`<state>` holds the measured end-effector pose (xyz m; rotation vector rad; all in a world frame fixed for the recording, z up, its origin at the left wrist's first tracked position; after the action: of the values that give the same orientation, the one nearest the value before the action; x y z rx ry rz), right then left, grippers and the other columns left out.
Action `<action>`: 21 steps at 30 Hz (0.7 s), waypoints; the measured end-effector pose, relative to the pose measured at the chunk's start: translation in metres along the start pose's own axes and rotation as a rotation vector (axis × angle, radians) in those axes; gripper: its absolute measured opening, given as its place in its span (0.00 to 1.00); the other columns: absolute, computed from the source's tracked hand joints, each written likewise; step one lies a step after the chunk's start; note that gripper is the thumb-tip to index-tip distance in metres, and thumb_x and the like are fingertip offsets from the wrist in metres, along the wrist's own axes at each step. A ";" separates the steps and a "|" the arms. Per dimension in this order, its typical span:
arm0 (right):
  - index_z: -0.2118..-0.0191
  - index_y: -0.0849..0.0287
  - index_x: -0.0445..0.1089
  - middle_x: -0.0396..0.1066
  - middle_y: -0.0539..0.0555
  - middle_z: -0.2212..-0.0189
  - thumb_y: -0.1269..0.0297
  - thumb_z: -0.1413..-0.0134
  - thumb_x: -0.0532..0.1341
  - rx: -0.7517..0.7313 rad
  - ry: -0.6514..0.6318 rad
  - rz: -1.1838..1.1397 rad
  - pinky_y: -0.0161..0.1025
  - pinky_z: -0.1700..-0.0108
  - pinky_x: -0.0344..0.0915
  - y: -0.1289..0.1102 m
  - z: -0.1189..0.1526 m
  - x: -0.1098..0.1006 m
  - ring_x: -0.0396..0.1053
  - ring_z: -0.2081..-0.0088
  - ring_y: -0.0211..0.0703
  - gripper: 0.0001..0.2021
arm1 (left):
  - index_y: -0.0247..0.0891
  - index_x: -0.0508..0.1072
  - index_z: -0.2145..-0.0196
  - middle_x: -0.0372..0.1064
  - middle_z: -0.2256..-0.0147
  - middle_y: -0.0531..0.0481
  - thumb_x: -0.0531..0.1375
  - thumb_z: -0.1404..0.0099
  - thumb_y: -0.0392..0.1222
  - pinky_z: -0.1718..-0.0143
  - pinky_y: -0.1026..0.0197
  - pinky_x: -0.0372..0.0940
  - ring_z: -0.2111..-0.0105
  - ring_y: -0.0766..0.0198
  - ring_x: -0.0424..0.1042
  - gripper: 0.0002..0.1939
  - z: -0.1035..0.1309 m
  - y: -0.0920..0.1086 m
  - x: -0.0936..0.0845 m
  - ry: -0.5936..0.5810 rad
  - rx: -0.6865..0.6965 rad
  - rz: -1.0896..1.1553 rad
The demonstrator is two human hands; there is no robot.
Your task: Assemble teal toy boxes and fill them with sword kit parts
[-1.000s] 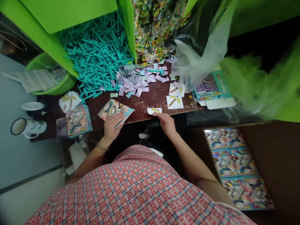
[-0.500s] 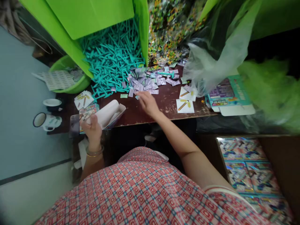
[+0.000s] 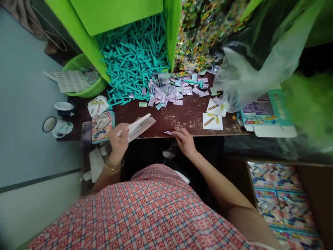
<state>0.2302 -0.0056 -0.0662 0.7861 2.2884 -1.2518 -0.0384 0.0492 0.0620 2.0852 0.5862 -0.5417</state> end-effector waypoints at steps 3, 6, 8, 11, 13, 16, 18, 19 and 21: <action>0.45 0.51 0.78 0.77 0.56 0.55 0.69 0.29 0.60 -0.152 0.090 -0.106 0.43 0.52 0.75 -0.060 -0.038 -0.005 0.76 0.53 0.45 0.14 | 0.38 0.82 0.64 0.82 0.66 0.46 0.54 0.21 0.54 0.60 0.58 0.69 0.65 0.60 0.79 0.23 0.001 0.014 0.011 -0.039 0.099 -0.017; 0.42 0.50 0.77 0.78 0.56 0.53 0.66 0.29 0.61 -0.388 0.020 -0.176 0.49 0.46 0.73 -0.102 -0.069 0.011 0.75 0.50 0.48 0.15 | 0.38 0.83 0.60 0.82 0.63 0.44 0.53 0.21 0.52 0.56 0.56 0.70 0.61 0.58 0.80 0.22 0.001 0.016 0.017 -0.073 0.138 -0.061; 0.44 0.52 0.78 0.79 0.57 0.54 0.63 0.28 0.60 -0.370 0.037 -0.184 0.50 0.45 0.72 -0.086 -0.092 0.019 0.76 0.50 0.49 0.13 | 0.37 0.82 0.56 0.83 0.59 0.43 0.52 0.20 0.49 0.53 0.55 0.71 0.58 0.57 0.81 0.21 0.001 0.007 0.016 -0.058 0.117 -0.106; 0.47 0.54 0.79 0.79 0.59 0.55 0.62 0.27 0.56 -0.146 0.090 -0.138 0.49 0.48 0.73 -0.009 -0.141 0.025 0.75 0.52 0.50 0.14 | 0.39 0.80 0.47 0.81 0.50 0.41 0.52 0.20 0.47 0.45 0.51 0.71 0.49 0.54 0.79 0.19 0.010 -0.015 0.031 -0.186 0.080 -0.187; 0.46 0.55 0.78 0.78 0.61 0.51 0.64 0.28 0.54 0.047 0.054 -0.042 0.51 0.43 0.70 0.055 -0.184 0.030 0.73 0.48 0.53 0.17 | 0.41 0.78 0.42 0.77 0.43 0.39 0.58 0.24 0.49 0.38 0.44 0.68 0.41 0.48 0.75 0.18 0.024 -0.033 0.058 -0.416 0.048 -0.269; 0.36 0.63 0.71 0.71 0.69 0.38 0.70 0.35 0.55 0.323 -0.062 0.105 0.57 0.34 0.60 0.136 -0.249 0.034 0.64 0.36 0.61 0.24 | 0.43 0.74 0.37 0.68 0.34 0.35 0.71 0.36 0.52 0.33 0.33 0.61 0.32 0.37 0.64 0.32 0.044 -0.059 0.092 -0.695 -0.034 -0.346; 0.36 0.69 0.70 0.69 0.74 0.37 0.71 0.40 0.58 0.414 -0.091 0.126 0.62 0.32 0.55 0.168 -0.284 0.028 0.61 0.34 0.66 0.27 | 0.45 0.72 0.35 0.66 0.33 0.37 0.74 0.39 0.52 0.31 0.33 0.59 0.31 0.37 0.63 0.37 0.043 -0.069 0.101 -0.751 -0.088 -0.280; 0.38 0.70 0.72 0.71 0.74 0.39 0.71 0.41 0.59 0.428 -0.085 0.118 0.63 0.33 0.54 0.176 -0.297 0.023 0.62 0.35 0.67 0.25 | 0.46 0.73 0.36 0.68 0.34 0.39 0.72 0.37 0.52 0.31 0.35 0.60 0.32 0.40 0.65 0.34 0.037 -0.072 0.102 -0.742 -0.120 -0.215; 0.43 0.67 0.75 0.76 0.71 0.45 0.70 0.38 0.58 0.446 -0.039 0.093 0.63 0.34 0.55 0.181 -0.311 0.013 0.66 0.39 0.66 0.20 | 0.45 0.76 0.40 0.73 0.38 0.41 0.67 0.32 0.51 0.32 0.39 0.62 0.36 0.45 0.70 0.25 0.017 -0.078 0.101 -0.672 -0.200 -0.062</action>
<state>0.3115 0.3434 -0.0275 0.9909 1.9375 -1.7432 -0.0066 0.0947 -0.0541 1.5654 0.2912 -1.1077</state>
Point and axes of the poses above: each hand's wrist, its own z-axis away from the middle knuckle, its own x-axis out of the palm, y = z × x, the point moved 8 cm from there along -z, towards the middle knuckle
